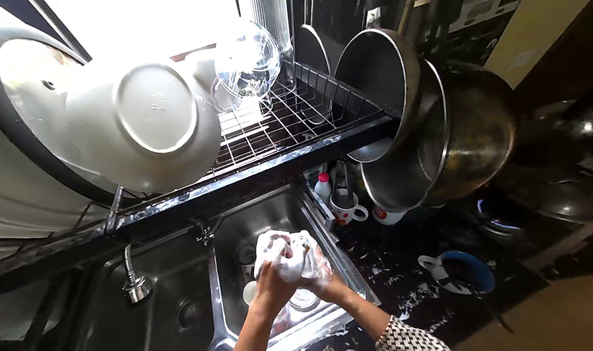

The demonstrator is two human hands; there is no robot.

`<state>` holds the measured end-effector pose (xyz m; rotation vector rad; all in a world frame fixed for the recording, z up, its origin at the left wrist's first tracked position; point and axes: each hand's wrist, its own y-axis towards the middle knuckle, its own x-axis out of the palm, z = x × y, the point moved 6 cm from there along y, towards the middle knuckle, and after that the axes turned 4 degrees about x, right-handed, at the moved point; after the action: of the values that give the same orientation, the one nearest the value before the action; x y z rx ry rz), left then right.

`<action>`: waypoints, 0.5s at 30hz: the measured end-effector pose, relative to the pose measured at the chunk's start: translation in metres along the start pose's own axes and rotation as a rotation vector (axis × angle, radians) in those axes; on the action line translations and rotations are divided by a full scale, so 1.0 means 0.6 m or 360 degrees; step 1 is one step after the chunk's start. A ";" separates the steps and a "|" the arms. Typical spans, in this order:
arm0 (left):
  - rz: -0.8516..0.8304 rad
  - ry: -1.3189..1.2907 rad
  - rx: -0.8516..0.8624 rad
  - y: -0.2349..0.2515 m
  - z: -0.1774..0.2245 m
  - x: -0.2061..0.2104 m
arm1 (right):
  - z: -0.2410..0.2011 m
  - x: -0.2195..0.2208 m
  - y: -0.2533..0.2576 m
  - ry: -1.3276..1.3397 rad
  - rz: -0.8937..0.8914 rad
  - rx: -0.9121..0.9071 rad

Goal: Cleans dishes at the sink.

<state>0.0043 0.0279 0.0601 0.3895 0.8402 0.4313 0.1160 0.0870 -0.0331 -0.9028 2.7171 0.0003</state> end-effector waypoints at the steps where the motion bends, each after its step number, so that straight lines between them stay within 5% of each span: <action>1: 0.0083 -0.0105 -0.0049 0.005 -0.006 -0.002 | -0.001 0.001 -0.002 -0.0077 0.0017 0.0035; 5: 0.0236 -0.0770 -0.0185 0.024 -0.045 -0.014 | -0.019 -0.010 -0.008 -0.0016 0.0043 0.0245; 10: -0.0618 0.0069 -0.0316 0.007 0.021 0.028 | -0.014 -0.011 -0.019 -0.0257 0.0333 -0.0387; 13: -0.0267 -0.0104 -0.0103 0.030 0.000 0.044 | -0.013 -0.004 -0.013 0.0074 0.0103 -0.0130; 15: -0.0038 -0.0836 -0.0230 0.040 -0.060 0.051 | -0.013 0.002 -0.008 0.0735 -0.0041 0.0138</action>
<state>-0.0109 0.0697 0.0309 0.3366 0.3008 0.3421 0.1158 0.0818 -0.0257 -1.0165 3.0906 -0.3720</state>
